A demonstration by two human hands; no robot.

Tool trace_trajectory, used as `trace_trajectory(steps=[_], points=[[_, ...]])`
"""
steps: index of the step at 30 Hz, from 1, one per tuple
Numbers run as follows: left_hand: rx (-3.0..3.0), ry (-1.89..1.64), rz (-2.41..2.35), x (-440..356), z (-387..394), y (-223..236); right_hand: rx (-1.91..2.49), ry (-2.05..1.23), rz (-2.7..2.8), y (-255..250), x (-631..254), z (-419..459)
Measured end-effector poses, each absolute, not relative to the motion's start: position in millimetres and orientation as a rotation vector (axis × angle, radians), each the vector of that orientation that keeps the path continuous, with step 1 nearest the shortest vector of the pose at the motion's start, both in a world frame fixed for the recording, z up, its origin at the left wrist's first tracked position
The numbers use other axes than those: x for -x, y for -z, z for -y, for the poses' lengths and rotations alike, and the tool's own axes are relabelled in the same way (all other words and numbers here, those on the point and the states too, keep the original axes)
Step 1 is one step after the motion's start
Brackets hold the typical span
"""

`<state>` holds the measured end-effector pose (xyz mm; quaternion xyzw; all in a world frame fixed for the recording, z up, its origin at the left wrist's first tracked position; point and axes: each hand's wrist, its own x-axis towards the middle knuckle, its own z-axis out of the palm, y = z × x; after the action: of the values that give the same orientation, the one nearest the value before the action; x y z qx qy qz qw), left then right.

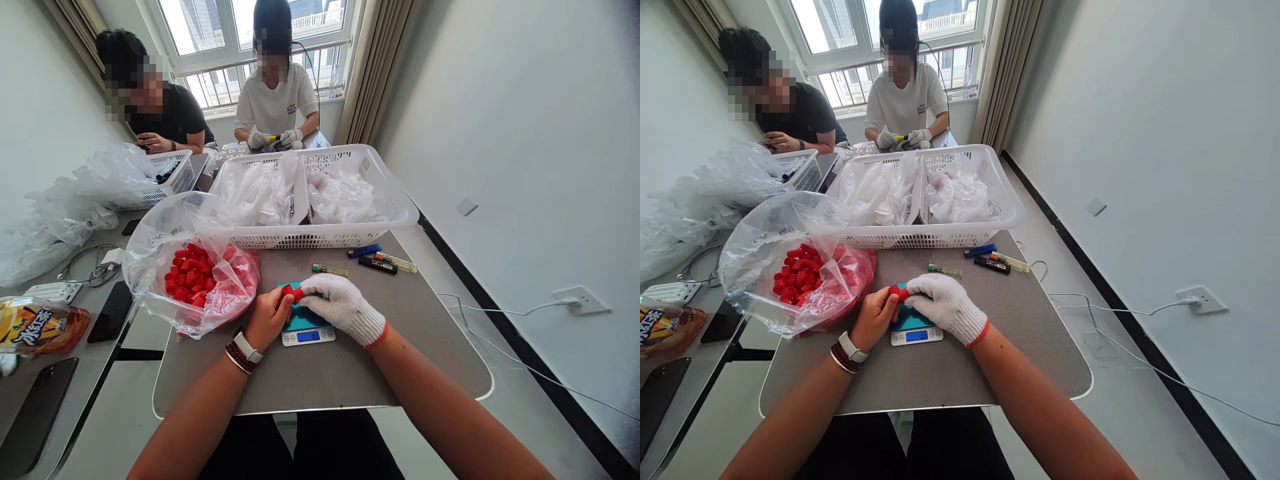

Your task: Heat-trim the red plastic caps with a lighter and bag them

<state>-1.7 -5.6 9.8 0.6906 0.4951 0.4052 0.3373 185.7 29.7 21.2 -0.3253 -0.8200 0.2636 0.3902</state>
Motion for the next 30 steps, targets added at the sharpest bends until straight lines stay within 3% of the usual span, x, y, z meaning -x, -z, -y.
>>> trace_trajectory(steps=[14,24,30], points=[[-2.008,-1.096,-1.336,4.6,3.7,-7.2,0.866,-0.623,2.08,-19.5,-186.3,-29.9],[-1.452,-1.037,-1.185,2.5,1.9,-4.0,0.774,-0.605,2.125,-21.9,-184.7,-28.3],[-1.81,-1.067,-1.264,4.6,2.8,-6.3,0.827,-0.72,2.078,-25.3,-186.8,-27.7]])
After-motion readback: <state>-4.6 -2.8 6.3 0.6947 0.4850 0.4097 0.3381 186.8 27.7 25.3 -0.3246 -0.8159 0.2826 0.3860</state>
